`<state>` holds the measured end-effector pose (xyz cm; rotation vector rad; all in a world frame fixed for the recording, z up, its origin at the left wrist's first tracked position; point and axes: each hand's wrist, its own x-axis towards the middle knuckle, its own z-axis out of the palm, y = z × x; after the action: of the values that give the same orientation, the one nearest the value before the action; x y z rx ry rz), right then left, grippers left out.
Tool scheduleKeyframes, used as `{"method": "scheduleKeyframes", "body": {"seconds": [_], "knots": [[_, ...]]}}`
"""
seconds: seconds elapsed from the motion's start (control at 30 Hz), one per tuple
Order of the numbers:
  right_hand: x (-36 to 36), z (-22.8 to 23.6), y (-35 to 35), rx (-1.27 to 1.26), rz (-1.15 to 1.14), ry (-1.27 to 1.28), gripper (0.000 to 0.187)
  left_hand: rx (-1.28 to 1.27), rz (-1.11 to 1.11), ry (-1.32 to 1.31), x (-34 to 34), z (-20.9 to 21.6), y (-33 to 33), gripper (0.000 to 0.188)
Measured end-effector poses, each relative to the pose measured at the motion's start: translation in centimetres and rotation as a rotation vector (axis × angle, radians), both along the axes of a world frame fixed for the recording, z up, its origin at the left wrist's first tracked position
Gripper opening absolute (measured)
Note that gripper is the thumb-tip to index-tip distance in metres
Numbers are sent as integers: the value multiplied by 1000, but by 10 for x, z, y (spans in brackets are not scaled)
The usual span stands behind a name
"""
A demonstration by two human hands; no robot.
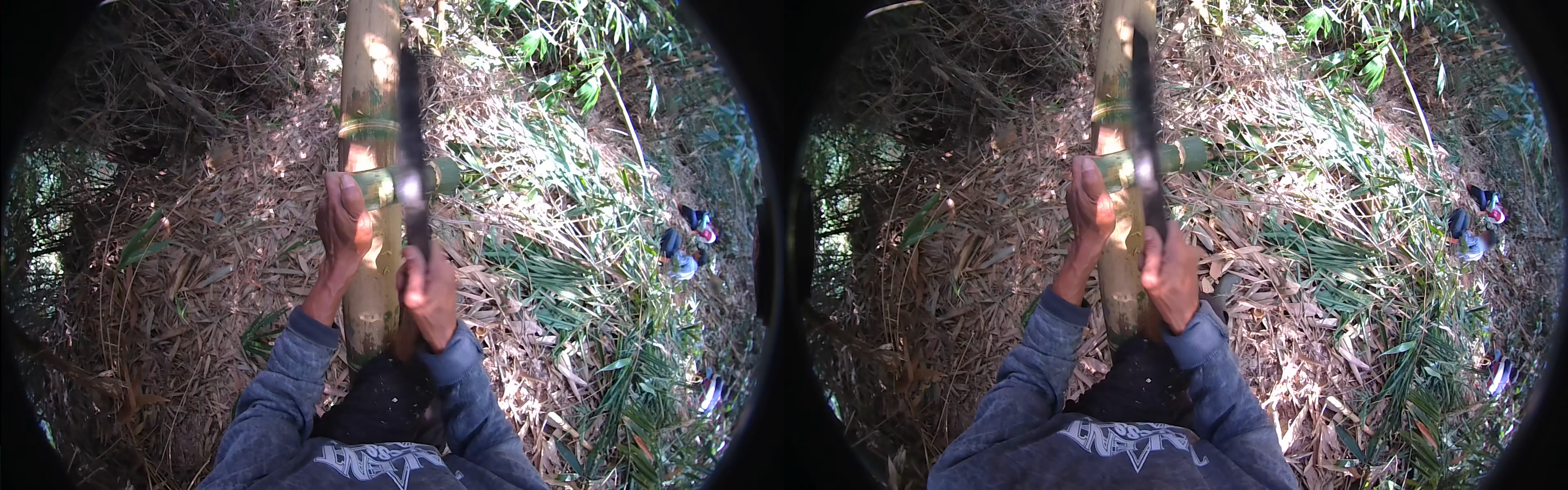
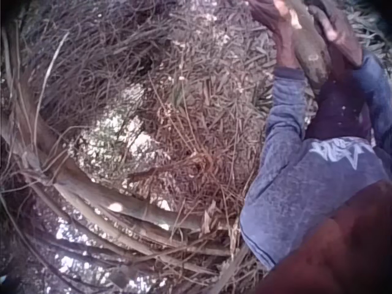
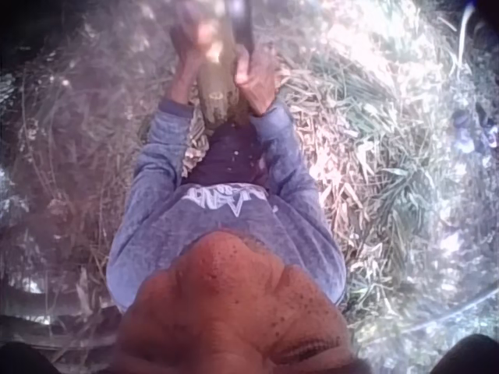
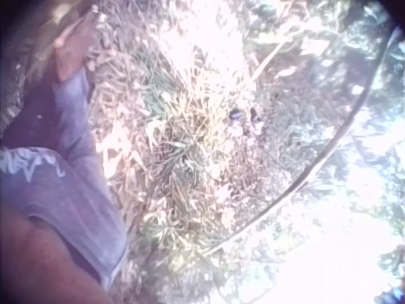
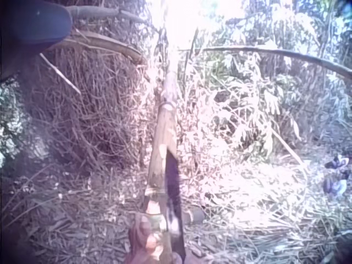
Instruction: The person uses a large machete to cut and shape a section of bamboo. They repeatedly strike the bamboo to remove the outer layer and then make precise cuts to shape the piece.
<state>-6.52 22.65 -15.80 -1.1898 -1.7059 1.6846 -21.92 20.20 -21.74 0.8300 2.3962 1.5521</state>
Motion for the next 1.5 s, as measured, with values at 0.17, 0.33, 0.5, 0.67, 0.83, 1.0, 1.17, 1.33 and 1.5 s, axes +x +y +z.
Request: {"method": "scheduleKeyframes", "body": {"seconds": [0.17,0.33,0.5,0.67,0.83,1.0,1.17,1.33,1.5], "knots": [[3,-13,2,-159,142,7,22,33,-14,78,-3,-4,0,38],[3,-1,-4,177,132,-111,17,-70,-66,141,-3,7,-4,32],[5,31,-6,520,120,-186,14,23,67,53,0,42,-18,31],[8,42,-25,625,192,-115,21,55,138,49,1,81,-44,37],[7,36,-52,713,177,-85,20,66,198,132,7,85,-62,30],[2,46,-59,694,178,-71,23,75,229,206,13,81,-65,31],[-2,50,-57,686,205,-83,17,50,226,166,13,85,-65,32],[3,23,-56,617,334,-210,9,40,233,86,11,65,-68,33],[3,30,-48,482,195,-100,9,10,157,98,12,62,-57,35]]}}
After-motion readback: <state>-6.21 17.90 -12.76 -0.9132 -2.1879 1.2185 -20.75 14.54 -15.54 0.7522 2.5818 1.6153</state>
